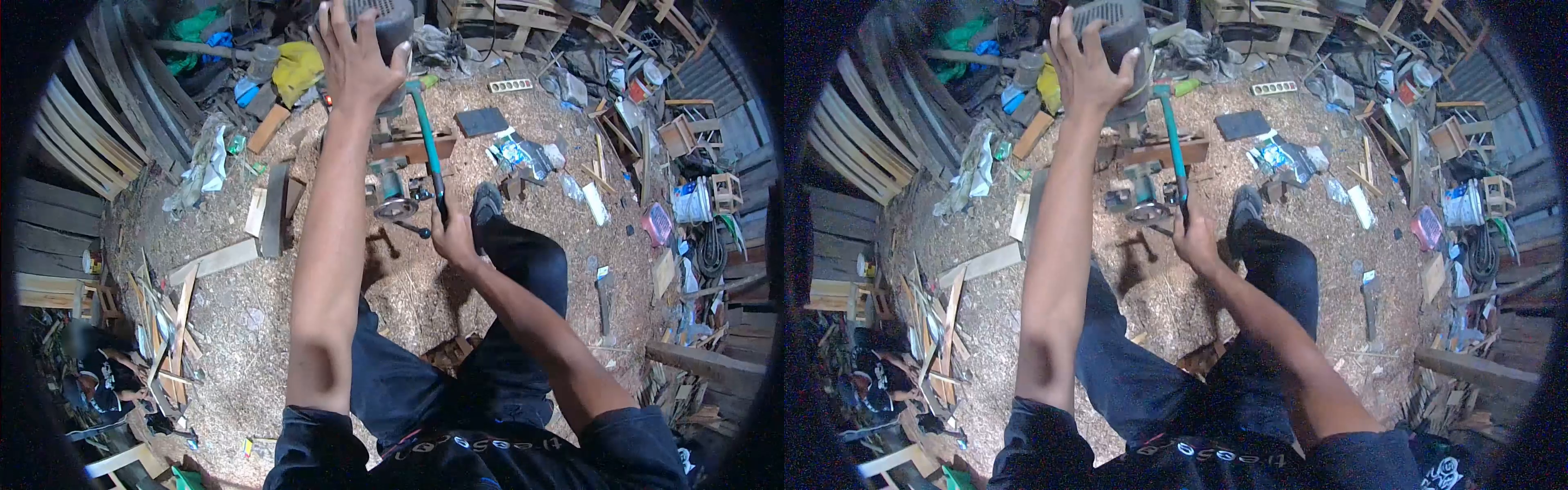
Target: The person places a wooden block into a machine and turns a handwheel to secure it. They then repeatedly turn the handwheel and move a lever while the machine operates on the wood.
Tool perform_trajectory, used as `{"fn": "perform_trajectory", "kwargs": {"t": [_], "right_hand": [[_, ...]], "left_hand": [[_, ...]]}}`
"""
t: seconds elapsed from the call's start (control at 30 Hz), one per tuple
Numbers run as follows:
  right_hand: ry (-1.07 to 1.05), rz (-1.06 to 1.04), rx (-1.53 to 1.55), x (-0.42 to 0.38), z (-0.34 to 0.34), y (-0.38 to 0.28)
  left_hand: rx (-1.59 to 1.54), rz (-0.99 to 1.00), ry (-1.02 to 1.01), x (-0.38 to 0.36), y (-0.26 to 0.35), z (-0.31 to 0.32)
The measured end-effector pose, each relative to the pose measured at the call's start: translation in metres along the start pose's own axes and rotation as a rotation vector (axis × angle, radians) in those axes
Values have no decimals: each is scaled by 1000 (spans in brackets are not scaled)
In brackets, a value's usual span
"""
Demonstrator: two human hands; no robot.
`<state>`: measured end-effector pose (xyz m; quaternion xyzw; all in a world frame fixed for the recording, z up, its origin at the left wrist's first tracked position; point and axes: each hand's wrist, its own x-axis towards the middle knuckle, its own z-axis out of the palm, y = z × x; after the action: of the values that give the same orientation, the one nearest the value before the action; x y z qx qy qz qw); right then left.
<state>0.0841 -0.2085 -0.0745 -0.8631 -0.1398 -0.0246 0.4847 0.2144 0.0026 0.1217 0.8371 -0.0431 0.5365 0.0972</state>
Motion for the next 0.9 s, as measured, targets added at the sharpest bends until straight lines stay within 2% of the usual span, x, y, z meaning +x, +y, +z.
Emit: {"fn": "perform_trajectory", "kwargs": {"t": [0.07, 0.2, 0.4, 0.47, 0.53, 0.67, 0.73, 0.8, 0.83, 0.9], "right_hand": [[-18, 25, -10, 3, 4, 9], [21, 3, -17, -12, 21, 31], [205, -229, -88, -6, 47, 67], [109, -108, -87, -17, 45, 70], [50, -12, -65, -13, 47, 64], [18, -27, -123, -10, 42, 59], [-69, 27, -154, -3, 30, 40], [10, -146, -174, -1, 26, 39], [-34, -132, -49, 5, 15, 24], [-19, -119, -35, 12, -12, -17]], "left_hand": [[8, 62, 52, -6, -2, 5], [-4, 29, 49, -8, -5, 8], [-6, 0, 26, -11, -3, 7], [-8, -14, 21, -13, 1, 6], [-1, -17, 12, -9, -2, 4], [-28, -67, -37, -11, -2, 5], [-26, -75, -68, -7, -4, 4], [-26, -58, -61, -2, -6, 3], [-24, -54, -62, 0, -4, 1], [-32, -57, -70, 0, -3, -2]]}}
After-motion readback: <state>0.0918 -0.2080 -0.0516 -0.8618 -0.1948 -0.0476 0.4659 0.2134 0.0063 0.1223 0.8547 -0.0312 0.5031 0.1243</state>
